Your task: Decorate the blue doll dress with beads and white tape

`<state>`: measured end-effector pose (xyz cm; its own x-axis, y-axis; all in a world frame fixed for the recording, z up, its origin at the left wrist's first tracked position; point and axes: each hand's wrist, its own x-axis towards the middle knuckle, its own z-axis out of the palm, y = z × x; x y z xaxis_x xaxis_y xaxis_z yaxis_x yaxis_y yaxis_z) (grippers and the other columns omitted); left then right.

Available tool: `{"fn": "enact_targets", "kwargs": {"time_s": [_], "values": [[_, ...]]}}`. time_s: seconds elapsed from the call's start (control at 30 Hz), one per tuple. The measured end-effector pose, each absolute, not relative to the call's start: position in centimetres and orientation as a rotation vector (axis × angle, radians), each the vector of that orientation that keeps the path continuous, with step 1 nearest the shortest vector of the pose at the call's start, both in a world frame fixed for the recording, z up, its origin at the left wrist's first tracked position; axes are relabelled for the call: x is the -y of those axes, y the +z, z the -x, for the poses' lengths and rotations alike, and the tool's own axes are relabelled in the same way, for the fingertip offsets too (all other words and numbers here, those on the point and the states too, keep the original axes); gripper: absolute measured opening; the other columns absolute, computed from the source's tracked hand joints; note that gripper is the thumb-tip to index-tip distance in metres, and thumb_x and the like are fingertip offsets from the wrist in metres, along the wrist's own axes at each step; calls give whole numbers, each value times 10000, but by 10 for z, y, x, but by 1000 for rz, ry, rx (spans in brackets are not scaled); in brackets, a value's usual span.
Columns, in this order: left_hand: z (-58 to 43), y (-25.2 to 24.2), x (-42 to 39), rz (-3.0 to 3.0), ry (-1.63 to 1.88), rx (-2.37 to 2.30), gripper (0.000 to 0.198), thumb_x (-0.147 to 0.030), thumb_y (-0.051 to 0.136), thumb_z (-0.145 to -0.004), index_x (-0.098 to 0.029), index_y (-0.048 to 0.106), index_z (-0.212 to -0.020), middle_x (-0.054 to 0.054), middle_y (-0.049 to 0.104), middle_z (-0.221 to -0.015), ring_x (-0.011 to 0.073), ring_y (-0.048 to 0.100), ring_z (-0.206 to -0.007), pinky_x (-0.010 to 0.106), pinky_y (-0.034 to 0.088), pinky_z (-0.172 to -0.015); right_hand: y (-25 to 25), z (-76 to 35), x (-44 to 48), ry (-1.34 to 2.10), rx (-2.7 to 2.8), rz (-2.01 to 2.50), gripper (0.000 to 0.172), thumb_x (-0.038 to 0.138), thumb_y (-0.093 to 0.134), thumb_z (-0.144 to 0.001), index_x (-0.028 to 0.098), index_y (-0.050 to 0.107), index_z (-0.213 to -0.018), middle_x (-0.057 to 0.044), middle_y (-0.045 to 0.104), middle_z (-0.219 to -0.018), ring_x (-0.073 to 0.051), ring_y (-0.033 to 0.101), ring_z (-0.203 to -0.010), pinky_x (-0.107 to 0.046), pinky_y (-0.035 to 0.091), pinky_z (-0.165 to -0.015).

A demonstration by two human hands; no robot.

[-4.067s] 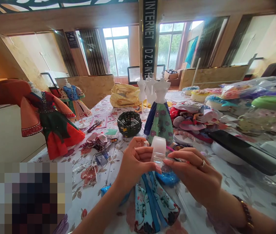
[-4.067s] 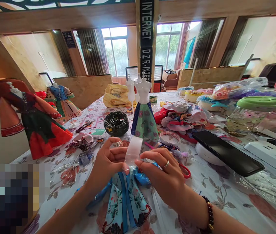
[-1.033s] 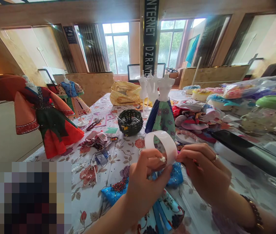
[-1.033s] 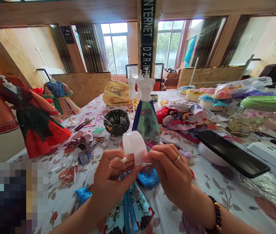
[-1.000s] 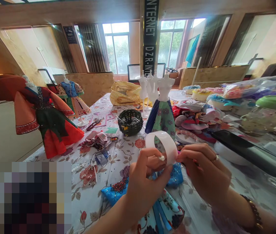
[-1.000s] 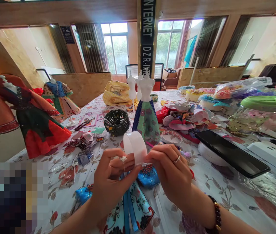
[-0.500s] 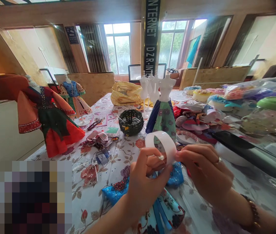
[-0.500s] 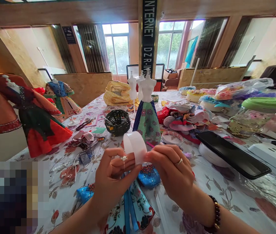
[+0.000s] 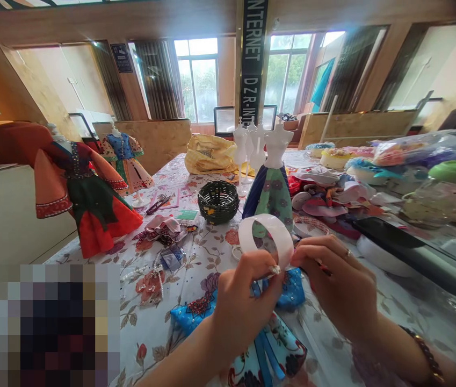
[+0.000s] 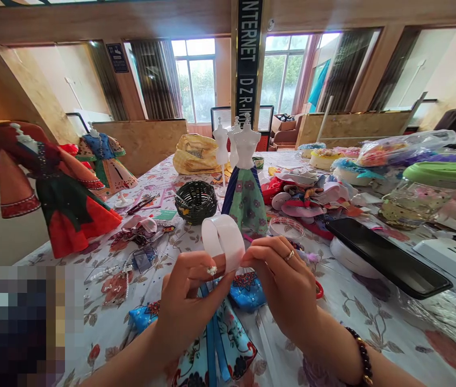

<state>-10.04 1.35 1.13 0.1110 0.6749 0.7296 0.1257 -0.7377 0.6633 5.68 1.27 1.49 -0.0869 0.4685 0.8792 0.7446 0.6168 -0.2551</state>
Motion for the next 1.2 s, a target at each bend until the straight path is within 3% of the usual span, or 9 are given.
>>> {"fn": "enact_targets", "kwargs": {"time_s": [0.53, 0.67, 0.93, 1.2], "values": [[98, 17, -18, -1757, 1504, -799, 246, -124, 611, -757, -237, 419, -861, -43, 655, -609, 142, 679, -576, 334, 608, -653, 9, -54, -14, -235, 1679, 1074, 154, 152, 516, -897, 246, 534, -776, 20, 641, -787, -133, 617, -709, -229, 459, -582], [97, 19, -17, -1728, 1480, -799, 252, -115, 610, -754, -234, 417, -864, -21, 690, -658, 151, 699, -613, 316, 606, -659, 6, -52, -12, -207, 1665, 1083, 130, 182, 510, -908, 251, 534, -800, 21, 678, -781, -143, 642, -726, -232, 461, -565], [98, 18, -19, -1760, 1466, -829, 239, -96, 592, -770, -231, 426, -877, -5, 725, -739, 152, 719, -684, 293, 600, -713, 12, -48, -11, -235, 1605, 1247, 224, 365, 487, -918, 255, 578, -745, 28, 722, -689, -151, 653, -560, -257, 458, -511], [100, 16, -23, -1807, 1457, -842, 275, -46, 580, -768, -237, 427, -895, -17, 737, -753, 142, 727, -705, 244, 595, -692, 19, -50, -16, 261, 1552, 1328, 217, 442, 585, -825, 243, 586, -737, 5, 693, -650, -183, 622, -551, -291, 471, -520]]}}
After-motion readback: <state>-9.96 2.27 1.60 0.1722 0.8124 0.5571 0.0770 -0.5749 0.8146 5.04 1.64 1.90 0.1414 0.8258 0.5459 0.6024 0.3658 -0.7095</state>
